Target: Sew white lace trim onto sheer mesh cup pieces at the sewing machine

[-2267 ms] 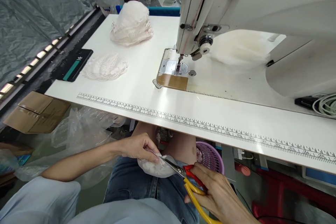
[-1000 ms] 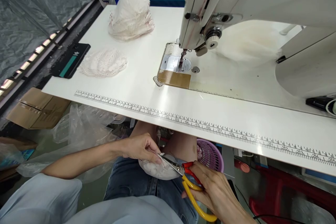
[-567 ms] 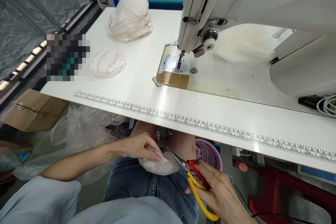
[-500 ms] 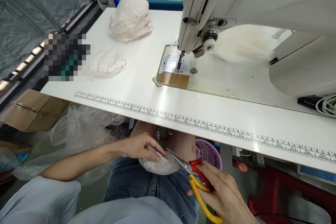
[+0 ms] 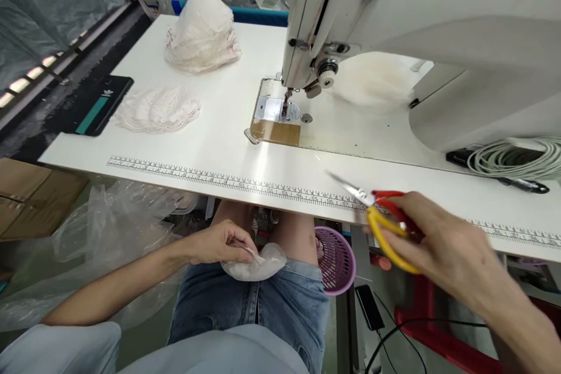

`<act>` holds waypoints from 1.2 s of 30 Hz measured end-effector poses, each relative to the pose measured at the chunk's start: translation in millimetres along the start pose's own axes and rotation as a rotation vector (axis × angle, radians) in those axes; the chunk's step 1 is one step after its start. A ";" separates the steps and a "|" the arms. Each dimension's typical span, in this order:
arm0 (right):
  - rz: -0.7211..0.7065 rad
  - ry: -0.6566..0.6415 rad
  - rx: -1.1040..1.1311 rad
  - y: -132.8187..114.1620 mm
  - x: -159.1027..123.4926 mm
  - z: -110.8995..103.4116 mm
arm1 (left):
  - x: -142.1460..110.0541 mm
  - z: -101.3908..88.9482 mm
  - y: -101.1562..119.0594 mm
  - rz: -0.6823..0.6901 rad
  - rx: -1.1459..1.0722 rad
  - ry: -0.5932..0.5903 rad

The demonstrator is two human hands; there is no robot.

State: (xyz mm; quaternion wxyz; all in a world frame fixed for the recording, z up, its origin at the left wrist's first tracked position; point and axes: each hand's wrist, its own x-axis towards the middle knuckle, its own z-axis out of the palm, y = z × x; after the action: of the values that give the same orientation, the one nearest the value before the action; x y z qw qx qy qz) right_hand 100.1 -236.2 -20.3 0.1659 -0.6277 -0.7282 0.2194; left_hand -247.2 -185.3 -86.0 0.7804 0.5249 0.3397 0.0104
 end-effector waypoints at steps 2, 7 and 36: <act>-0.076 -0.056 -0.061 -20.0 -12.9 15.7 | -1.4 -3.0 -1.9 0.025 -0.012 -0.034; -0.121 -0.263 -0.044 -39.8 -38.9 57.5 | -1.0 -7.5 -1.4 0.057 -0.124 -0.172; -0.048 -0.500 0.152 -29.0 -44.0 96.9 | 7.6 -7.5 -4.2 0.078 -0.309 -0.222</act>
State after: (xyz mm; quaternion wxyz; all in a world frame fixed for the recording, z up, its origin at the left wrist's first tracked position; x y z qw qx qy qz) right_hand 32.5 -293.7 -85.8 0.0327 -0.5222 -0.7428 0.4177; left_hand -246.9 -178.2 -95.0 0.8834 0.4093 0.2255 0.0347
